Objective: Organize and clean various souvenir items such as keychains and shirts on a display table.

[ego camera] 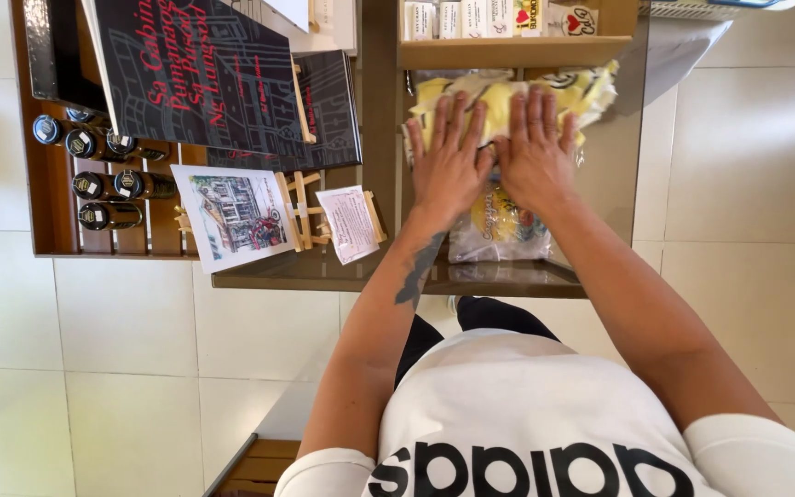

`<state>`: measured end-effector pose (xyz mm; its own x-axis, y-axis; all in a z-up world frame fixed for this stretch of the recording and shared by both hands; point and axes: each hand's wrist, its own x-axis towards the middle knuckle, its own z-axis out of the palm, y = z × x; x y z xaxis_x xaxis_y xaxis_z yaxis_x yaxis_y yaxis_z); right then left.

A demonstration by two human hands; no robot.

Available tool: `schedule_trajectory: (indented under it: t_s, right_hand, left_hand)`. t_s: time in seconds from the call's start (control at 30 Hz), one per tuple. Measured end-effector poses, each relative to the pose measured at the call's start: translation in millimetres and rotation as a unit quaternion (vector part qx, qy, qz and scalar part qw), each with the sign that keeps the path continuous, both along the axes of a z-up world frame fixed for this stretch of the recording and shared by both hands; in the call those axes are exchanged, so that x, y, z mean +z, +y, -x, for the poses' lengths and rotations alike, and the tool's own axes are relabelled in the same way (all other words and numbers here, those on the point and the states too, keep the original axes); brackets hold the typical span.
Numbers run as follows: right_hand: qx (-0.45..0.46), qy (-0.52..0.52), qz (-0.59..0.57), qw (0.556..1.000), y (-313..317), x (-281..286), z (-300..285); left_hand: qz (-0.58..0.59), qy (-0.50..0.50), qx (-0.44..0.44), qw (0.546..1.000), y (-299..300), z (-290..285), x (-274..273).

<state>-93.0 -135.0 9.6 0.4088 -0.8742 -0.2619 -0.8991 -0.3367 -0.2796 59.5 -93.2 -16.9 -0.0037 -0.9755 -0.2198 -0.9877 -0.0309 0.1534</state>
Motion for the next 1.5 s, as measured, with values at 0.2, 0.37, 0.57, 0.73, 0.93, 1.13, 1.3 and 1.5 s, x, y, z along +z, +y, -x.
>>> schedule_trajectory:
  t_s: [0.2,0.37,0.57,0.73,0.93,1.13,1.3,1.5]
  right_hand:
    - [0.056,-0.080,0.068,0.993,-1.1,-12.3,-36.1]
    - [0.052,-0.102,0.096,0.989,2.1,-9.1,-7.9]
    - [-0.007,-0.049,0.046,0.998,5.9,-11.7,46.9]
    - [-0.013,-0.079,0.098,0.992,39.8,-1.5,85.4]
    - [-0.039,-0.046,0.060,0.996,101.5,-10.7,107.3]
    - [0.024,-0.046,0.113,0.992,161.0,-12.2,103.3]
    - [0.078,-0.056,0.123,0.988,166.9,-7.1,86.0]
    - [0.114,-0.082,0.152,0.978,120.8,-14.5,47.2]
  left_hand:
    - [0.180,0.040,0.102,0.978,14.1,-14.7,-0.8]
    - [0.111,0.047,0.082,0.989,-1.9,-1.2,-0.2]
    - [-0.014,0.029,0.001,0.999,-17.5,44.8,8.5]
    - [-0.016,0.038,-0.054,0.998,3.5,76.9,20.7]
    - [0.085,0.017,-0.103,0.991,67.7,89.7,8.0]
    - [0.118,0.056,-0.123,0.984,137.7,70.5,20.9]
    - [0.137,0.077,-0.076,0.985,164.6,56.1,19.3]
    - [0.207,0.016,-0.022,0.978,132.5,29.6,2.4]
